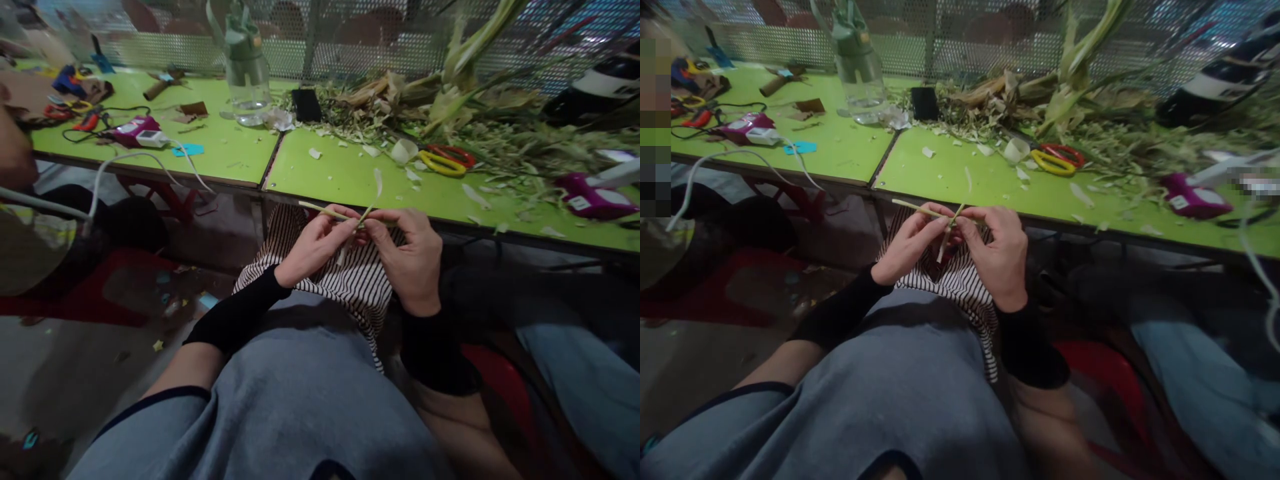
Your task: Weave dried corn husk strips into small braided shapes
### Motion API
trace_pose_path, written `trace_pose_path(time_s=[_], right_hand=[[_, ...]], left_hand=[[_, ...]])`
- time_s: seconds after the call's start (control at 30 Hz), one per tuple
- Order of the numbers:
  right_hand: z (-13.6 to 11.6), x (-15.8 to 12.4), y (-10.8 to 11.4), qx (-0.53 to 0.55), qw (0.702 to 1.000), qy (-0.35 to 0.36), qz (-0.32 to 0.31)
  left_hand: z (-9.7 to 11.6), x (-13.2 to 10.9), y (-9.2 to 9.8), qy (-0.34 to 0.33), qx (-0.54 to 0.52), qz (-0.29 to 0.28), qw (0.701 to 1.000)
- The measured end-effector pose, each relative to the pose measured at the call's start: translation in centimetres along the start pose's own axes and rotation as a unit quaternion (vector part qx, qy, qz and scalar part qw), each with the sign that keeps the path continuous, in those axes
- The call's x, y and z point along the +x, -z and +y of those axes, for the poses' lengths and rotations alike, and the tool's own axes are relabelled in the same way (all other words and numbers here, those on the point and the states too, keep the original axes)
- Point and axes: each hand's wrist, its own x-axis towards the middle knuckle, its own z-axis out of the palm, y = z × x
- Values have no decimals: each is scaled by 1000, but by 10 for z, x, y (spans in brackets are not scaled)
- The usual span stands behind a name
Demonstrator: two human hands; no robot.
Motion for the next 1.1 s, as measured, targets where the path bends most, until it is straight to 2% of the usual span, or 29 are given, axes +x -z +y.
trace_pose_path(time_s=[0.2,0.33,0.4,0.5,0.57,0.67,0.73,0.97,1.1], right_hand=[[-6,-3,-1,54,997,-52,-19],[-3,-5,-4,67,996,-59,-4],[-1,-6,-5,47,997,-37,41],[-2,-9,-4,-39,990,15,135],[-5,-11,-4,-49,993,29,100],[-11,-14,-9,27,999,9,-26],[-14,-14,-12,69,996,-6,-64],[-22,-21,-8,109,988,7,-106],[-24,-27,-7,115,988,-4,-107]], left_hand=[[3,1,-3,46,10,22,999],[3,2,-2,54,-5,3,998],[2,3,0,48,-17,-6,999],[0,4,1,13,-45,0,999],[-2,4,1,-12,-56,16,998],[-3,4,1,-23,-56,30,998],[-3,4,1,-15,-51,24,998],[-9,0,4,-35,-39,8,999],[-12,0,6,-51,-19,4,998]])
